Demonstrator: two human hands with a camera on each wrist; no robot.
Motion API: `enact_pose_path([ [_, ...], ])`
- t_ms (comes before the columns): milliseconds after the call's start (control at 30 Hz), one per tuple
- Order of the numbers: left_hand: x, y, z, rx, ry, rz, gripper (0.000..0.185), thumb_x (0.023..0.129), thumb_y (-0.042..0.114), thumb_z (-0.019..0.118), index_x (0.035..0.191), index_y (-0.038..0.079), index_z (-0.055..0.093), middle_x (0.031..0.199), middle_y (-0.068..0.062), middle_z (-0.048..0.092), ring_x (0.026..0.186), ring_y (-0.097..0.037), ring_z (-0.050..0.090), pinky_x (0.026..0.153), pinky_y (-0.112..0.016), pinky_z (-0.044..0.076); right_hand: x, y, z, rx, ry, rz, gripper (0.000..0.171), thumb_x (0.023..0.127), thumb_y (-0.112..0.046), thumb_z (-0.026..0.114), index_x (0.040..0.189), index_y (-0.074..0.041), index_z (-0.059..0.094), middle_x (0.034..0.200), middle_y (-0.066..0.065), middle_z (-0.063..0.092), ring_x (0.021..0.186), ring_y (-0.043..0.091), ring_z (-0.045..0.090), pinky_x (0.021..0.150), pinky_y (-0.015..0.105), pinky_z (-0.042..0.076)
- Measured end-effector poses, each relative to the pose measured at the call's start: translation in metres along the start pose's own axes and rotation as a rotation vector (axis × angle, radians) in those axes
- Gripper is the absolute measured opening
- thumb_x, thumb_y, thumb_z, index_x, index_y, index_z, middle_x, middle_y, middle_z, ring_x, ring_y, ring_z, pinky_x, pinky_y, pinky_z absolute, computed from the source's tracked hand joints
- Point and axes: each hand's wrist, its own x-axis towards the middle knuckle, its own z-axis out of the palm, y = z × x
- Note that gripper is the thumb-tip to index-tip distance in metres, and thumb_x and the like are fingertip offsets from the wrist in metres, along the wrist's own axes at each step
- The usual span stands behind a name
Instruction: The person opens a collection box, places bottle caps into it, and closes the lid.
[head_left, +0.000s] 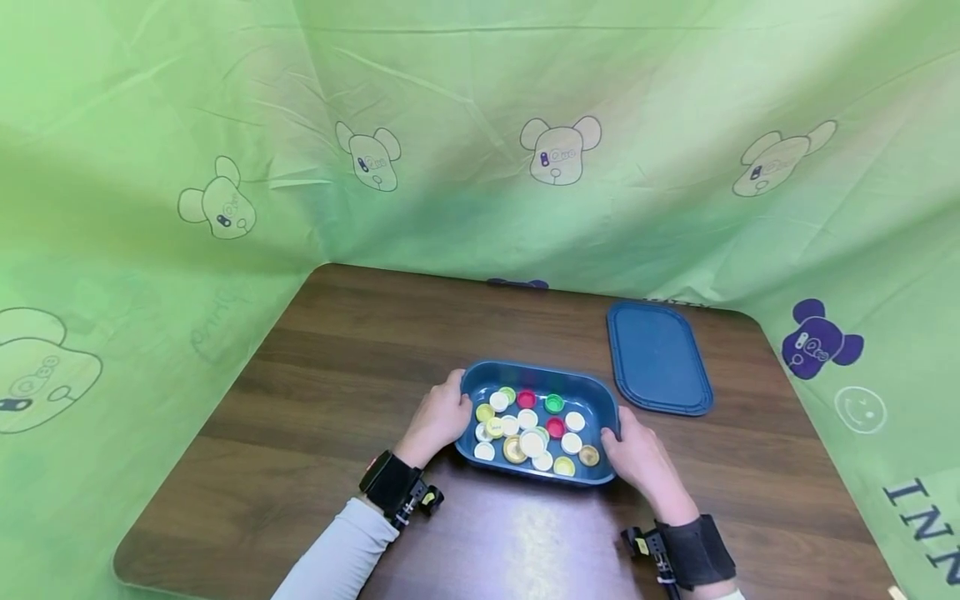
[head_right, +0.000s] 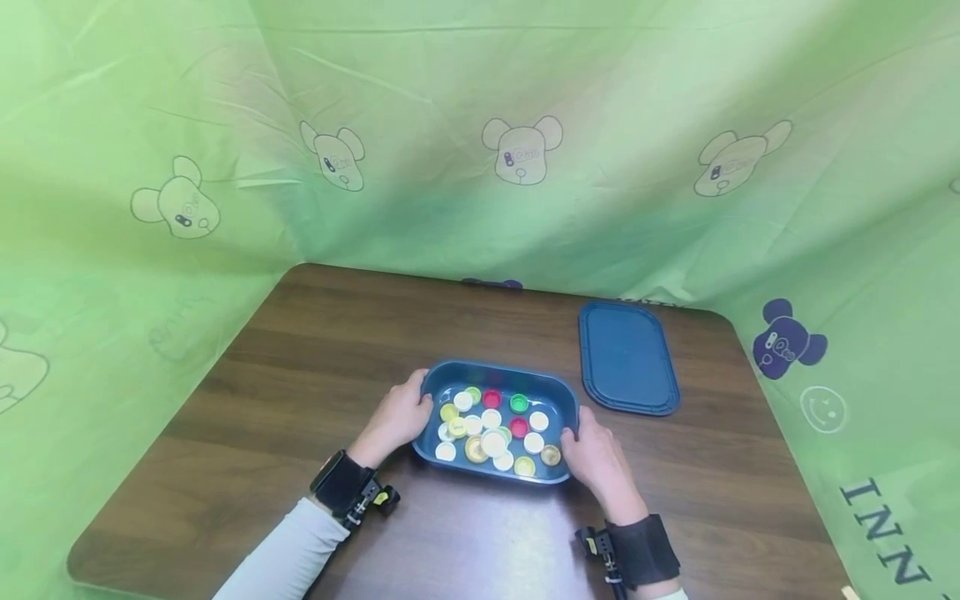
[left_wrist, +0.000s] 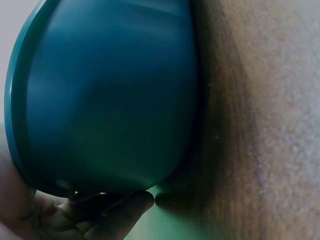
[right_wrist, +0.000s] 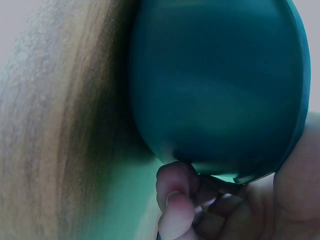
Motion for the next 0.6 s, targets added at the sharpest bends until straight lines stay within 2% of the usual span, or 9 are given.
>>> enact_pose_path([
  [167,0.000,-0.002,-0.001,0.006,0.003,0.007,0.049,0.103,0.016,0.053,0.149,0.005,0.043,0.135,-0.024,0.061,0.112,-0.033,0.066,0.094,-0.052,0.053,0.000,0.001,-0.001,-0.011,0.032,-0.036,0.059,0.104,-0.030,0.052,0.147,0.008,0.035,0.135,0.035,0.053,0.113,0.043,0.060,0.096,0.062,0.049],
  [300,-0.001,-0.001,-0.002,-0.001,0.003,0.010,0.050,0.102,0.016,0.053,0.149,0.004,0.043,0.136,-0.025,0.060,0.114,-0.033,0.065,0.095,-0.052,0.052,-0.002,0.000,-0.004,-0.011,0.032,-0.041,0.069,0.103,-0.041,0.055,0.147,0.008,0.035,0.132,0.034,0.056,0.107,0.039,0.062,0.092,0.059,0.052],
  [433,0.000,-0.001,-0.003,0.004,0.003,0.018,0.049,0.102,0.016,0.053,0.149,0.004,0.043,0.135,-0.025,0.061,0.113,-0.033,0.065,0.095,-0.052,0.053,-0.003,-0.001,-0.012,-0.007,0.045,-0.043,0.079,0.099,-0.054,0.056,0.145,0.007,0.039,0.116,0.027,0.063,0.091,0.030,0.062,0.076,0.047,0.058],
  [533,0.000,-0.001,-0.003,0.006,0.004,0.025,0.049,0.102,0.015,0.053,0.148,0.003,0.044,0.134,-0.025,0.062,0.111,-0.033,0.066,0.093,-0.052,0.053,-0.003,0.001,-0.019,-0.008,0.070,-0.038,0.083,0.097,-0.061,0.056,0.145,0.005,0.042,0.105,0.020,0.063,0.085,0.027,0.058,0.066,0.037,0.052],
  [600,0.000,-0.001,-0.003,0.009,0.007,0.031,0.048,0.102,0.015,0.053,0.148,0.003,0.044,0.133,-0.025,0.062,0.111,-0.033,0.066,0.093,-0.052,0.053,-0.003,0.004,-0.024,-0.012,0.086,-0.038,0.084,0.096,-0.064,0.053,0.145,0.004,0.043,0.103,0.018,0.062,0.084,0.027,0.057,0.066,0.035,0.050],
])
